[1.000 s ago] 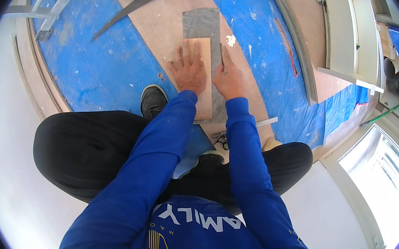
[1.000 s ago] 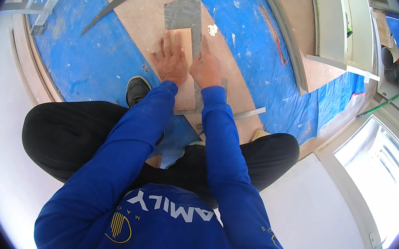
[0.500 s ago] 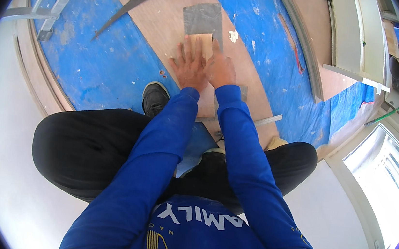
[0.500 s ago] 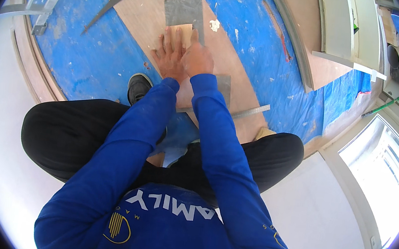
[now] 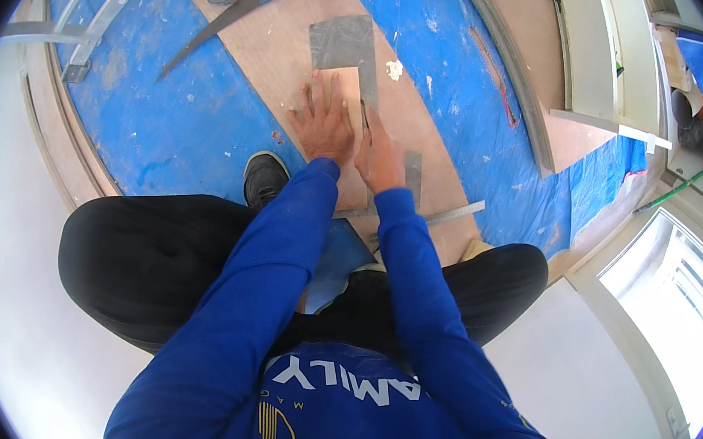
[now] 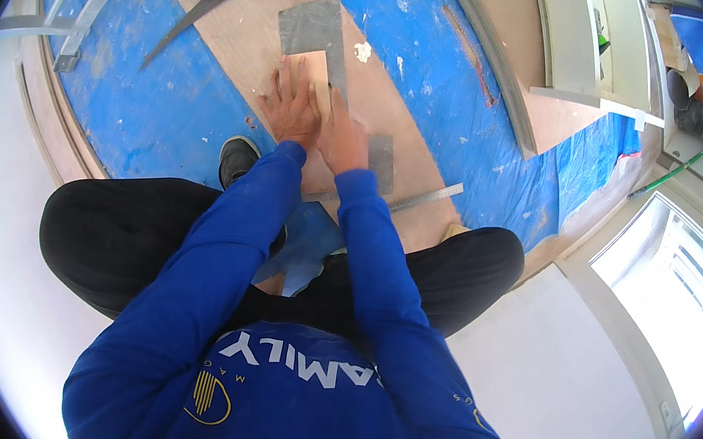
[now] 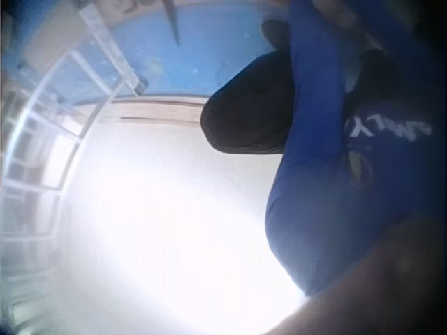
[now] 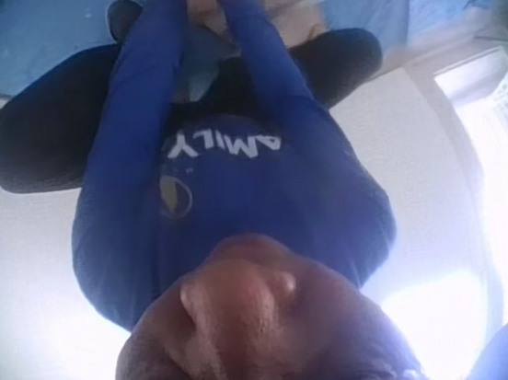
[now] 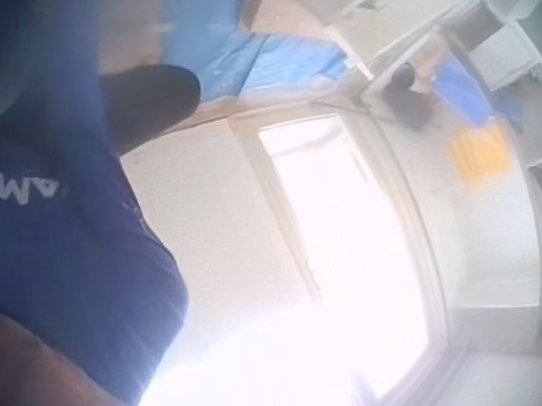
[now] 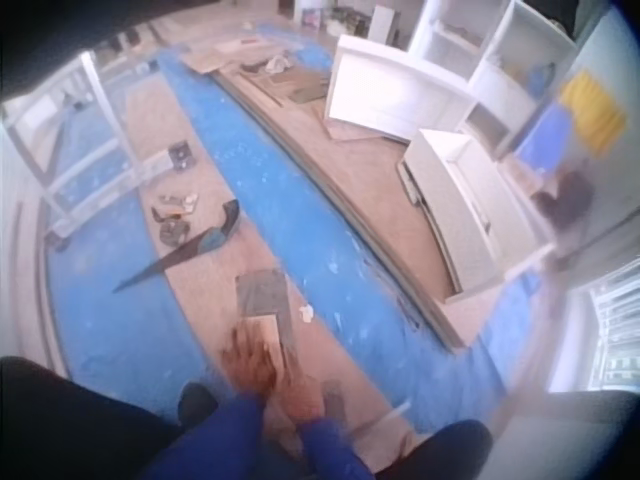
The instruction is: The person sits on the floor and uses a utility knife to cut a piece of gray material, using a wooden plank as a guide. They repeatedly score and snap the material, then discard the offcuts into a bag.
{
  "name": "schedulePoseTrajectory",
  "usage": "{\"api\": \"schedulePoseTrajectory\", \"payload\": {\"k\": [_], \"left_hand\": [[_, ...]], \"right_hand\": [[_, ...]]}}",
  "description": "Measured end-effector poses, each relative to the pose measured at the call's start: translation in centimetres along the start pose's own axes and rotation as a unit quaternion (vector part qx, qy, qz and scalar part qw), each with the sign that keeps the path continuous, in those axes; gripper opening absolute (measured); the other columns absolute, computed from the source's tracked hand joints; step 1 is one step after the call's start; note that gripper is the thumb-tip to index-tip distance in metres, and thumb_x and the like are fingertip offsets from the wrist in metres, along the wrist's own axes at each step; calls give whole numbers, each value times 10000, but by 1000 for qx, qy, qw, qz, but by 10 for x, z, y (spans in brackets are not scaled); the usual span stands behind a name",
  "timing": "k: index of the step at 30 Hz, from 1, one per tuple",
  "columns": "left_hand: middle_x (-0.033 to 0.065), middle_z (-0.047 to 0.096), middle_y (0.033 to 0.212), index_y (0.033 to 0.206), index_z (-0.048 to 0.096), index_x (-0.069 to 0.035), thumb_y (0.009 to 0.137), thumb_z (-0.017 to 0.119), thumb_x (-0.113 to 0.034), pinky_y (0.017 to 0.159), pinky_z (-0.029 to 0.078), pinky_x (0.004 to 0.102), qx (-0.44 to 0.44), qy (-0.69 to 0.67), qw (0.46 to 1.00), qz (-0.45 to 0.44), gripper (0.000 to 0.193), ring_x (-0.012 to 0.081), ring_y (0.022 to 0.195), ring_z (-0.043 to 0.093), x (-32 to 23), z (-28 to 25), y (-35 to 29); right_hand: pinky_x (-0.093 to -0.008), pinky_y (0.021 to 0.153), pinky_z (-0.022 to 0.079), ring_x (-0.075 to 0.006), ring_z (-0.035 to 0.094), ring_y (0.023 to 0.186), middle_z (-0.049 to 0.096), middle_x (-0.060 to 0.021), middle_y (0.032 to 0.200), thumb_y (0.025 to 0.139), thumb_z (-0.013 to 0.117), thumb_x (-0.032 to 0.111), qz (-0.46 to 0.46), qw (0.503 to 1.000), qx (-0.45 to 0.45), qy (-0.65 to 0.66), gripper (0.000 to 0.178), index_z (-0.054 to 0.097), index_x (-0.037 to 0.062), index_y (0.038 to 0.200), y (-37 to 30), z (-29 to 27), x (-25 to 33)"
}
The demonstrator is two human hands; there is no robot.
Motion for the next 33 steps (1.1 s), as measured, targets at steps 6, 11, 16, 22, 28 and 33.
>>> {"api": "schedulePoseTrajectory", "payload": {"k": [6,11,16,22,28,33], "left_hand": [[38,276,1686,1587,378,-298,1068,436,-344,1096,304,678,16,-15,1000,-4,525,353,1454,392,-2,-4,-3],[47,275,1682,1588,375,-287,1039,494,-378,1083,328,693,-19,-20,1000,4,570,356,1468,368,12,2,-9],[135,347,1607,1614,288,-274,833,751,-522,1040,383,693,118,-113,982,-90,941,400,1400,421,-14,-49,-14],[210,427,1471,1624,193,-247,679,890,-443,996,491,577,207,-133,934,-258,1191,413,1321,492,27,-53,-27],[188,443,1424,1575,302,-205,721,851,-378,945,540,521,157,-110,913,-360,1030,386,1244,534,80,-65,-2],[173,511,1355,1472,468,-156,786,804,-381,945,542,504,71,-95,963,-243,795,380,1235,559,59,-62,5]], "right_hand": [[-568,787,526,-531,655,916,677,-327,1090,999,543,152,89,984,-143,51,487,480,78,1477,-38,-32,17],[-504,801,536,-479,671,908,686,-298,1034,874,764,278,173,973,-149,25,487,577,-11,1218,-44,-85,-38],[-519,906,517,-459,638,1062,646,-303,1095,754,840,245,259,948,-181,-43,552,563,-19,1152,-71,-71,-120],[-498,993,512,-434,587,1191,579,-276,1255,710,872,198,290,941,-123,-122,641,527,-28,1201,-83,-43,-97],[-469,910,540,-392,668,1045,663,-243,1126,676,915,172,284,952,-115,-25,641,559,-36,1166,-83,-41,-113],[-331,733,512,-191,634,767,665,-70,821,698,925,157,224,964,-6,143,445,694,-43,1021,-75,-62,-137]]}}
Point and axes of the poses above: each hand's wrist, its own y-axis towards the middle knuckle, its own z-axis out of the palm, x = y × z, the point moved 5 cm from there along y, towards the middle knuckle
